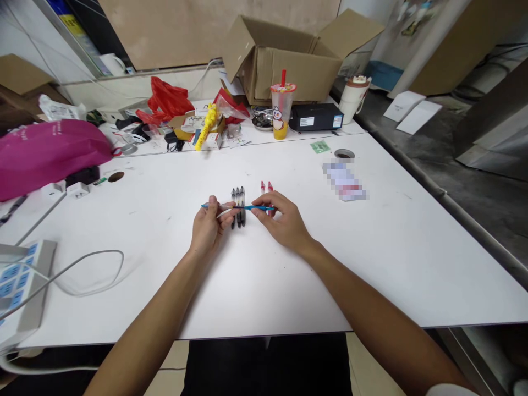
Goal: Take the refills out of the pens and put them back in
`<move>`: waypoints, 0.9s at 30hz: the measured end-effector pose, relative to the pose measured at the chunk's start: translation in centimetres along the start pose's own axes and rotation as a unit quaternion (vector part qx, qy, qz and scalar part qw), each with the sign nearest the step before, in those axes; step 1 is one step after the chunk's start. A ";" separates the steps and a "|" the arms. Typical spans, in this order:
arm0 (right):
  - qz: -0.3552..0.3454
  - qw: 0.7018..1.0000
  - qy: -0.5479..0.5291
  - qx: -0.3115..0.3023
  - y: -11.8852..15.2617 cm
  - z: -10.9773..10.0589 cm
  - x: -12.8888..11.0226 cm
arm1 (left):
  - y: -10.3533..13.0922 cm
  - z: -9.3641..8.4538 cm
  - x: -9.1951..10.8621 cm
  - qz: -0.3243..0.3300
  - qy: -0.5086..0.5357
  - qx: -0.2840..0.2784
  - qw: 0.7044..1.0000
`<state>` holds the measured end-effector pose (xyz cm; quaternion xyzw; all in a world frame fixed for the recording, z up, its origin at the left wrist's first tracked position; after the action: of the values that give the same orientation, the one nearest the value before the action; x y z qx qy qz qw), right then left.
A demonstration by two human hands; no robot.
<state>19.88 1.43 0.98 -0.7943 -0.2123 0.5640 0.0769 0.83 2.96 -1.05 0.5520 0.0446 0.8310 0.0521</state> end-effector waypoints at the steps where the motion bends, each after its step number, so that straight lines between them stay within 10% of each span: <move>1: -0.009 1.000 -0.003 0.011 0.0 -0.2 -0.1 | 0.0 -0.1 0.1 0.001 0.011 0.009 1.000; 11: 0.026 0.989 -0.045 0.141 -0.4 -2.7 0.4 | -0.2 -1.1 0.9 0.040 0.031 0.048 0.998; 27: 0.136 0.989 -0.043 -0.025 -0.1 -0.3 2.0 | 0.4 0.4 1.0 0.079 0.000 -0.020 0.997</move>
<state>20.61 2.40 -0.57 -0.7922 -0.1199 0.5976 -0.0298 0.85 2.72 0.04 0.5527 -0.0155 0.8332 -0.0031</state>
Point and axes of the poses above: each hand's wrist, its own y-axis away from the middle knuckle, its own z-axis out of the palm, x = y × z, the point moved 3 cm from there along -y, towards the middle knuckle, and after that the axes turned 10 degrees about -x, right-handed, at the moved point
